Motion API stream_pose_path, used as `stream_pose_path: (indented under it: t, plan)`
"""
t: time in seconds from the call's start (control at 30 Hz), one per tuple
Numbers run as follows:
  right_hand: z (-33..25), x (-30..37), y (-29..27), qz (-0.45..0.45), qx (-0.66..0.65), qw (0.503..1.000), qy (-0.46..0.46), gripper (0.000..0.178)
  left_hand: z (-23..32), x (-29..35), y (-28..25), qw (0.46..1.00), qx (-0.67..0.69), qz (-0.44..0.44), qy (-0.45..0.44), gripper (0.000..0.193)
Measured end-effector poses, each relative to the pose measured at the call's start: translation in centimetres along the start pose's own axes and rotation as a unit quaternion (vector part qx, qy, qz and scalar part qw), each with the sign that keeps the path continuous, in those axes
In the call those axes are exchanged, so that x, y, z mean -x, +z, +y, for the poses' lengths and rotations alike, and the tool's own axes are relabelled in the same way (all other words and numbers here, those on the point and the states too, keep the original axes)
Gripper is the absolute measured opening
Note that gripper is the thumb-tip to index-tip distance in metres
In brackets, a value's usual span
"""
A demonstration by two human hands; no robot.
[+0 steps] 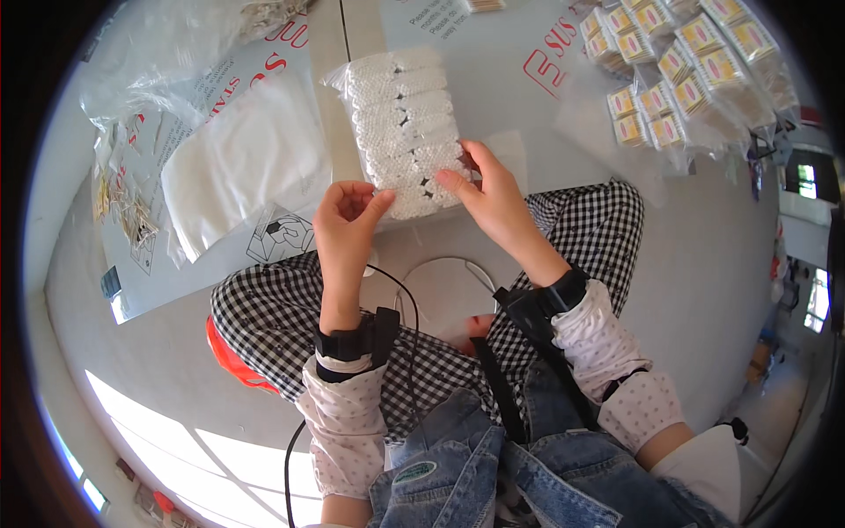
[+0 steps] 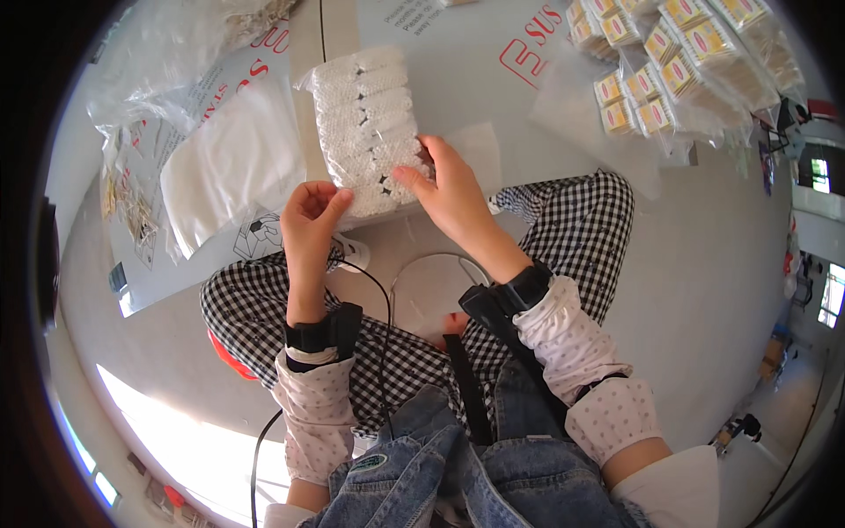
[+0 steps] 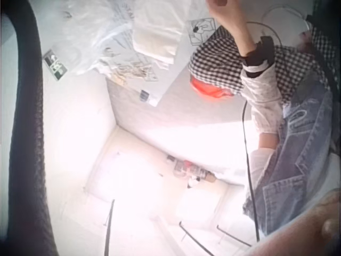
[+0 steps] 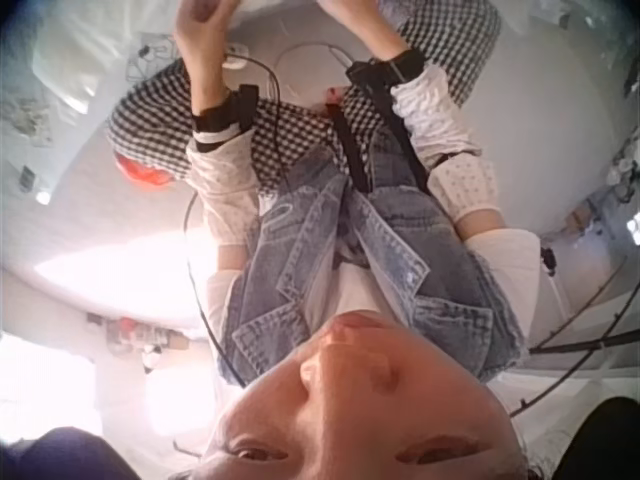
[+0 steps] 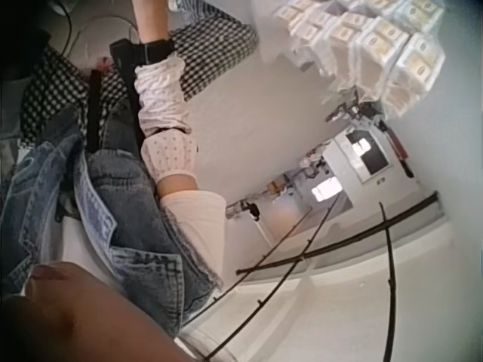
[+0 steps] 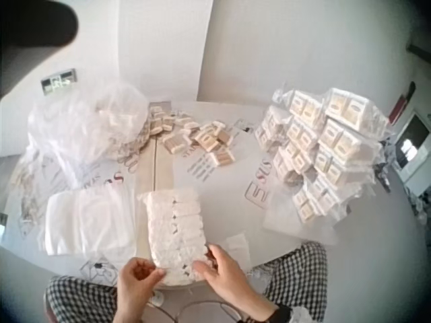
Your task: The person packs cotton swabs by hand, placing small bundles into a plastic bag, pressing the air out, and then inserting that bag into a larger plastic bag. They repeat this process by picking up more bundles and placing them into another small bag.
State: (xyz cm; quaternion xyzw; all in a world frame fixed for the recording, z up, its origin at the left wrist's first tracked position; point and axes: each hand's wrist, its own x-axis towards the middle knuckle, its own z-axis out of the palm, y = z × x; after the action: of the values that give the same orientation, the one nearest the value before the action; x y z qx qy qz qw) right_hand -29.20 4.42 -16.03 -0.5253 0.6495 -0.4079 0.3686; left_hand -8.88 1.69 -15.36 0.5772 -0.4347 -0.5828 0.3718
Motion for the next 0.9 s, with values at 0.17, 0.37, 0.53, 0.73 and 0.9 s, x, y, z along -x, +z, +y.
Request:
stream_pose_path:
  t: [0.17, 0.37, 0.53, 0.73, 0.9]
  plan:
    - [0.6, 1.0, -0.9, 0.018, -0.069, 0.997, 0.001, 0.043, 0.4, 0.9, -1.8, 0.999, -0.036, -0.027, 0.0, 0.026]
    - [0.1, 2.8, -0.9, 0.003, -0.003, 0.999, 0.048, 0.037, 0.9, 1.8, -0.6, 0.981, -0.159, -0.031, 0.111, 0.014]
    - [-1.0, 0.9, -3.0, -0.012, 0.08, 0.997, 0.014, 0.036, 2.2, 1.4, -1.4, 0.973, -0.164, -0.064, 0.15, 0.006]
    - [-1.3, -6.8, -1.5, 0.057, -0.049, 0.996, -0.055, 0.039, 3.7, -4.7, -0.1, 0.941, -0.166, 0.073, 0.285, 0.037]
    - [-0.5, -13.2, 1.6, 0.091, -0.023, 0.988, -0.121, 0.046, 5.0, -7.7, 3.3, 0.801, -0.485, -0.002, 0.35, 0.065]
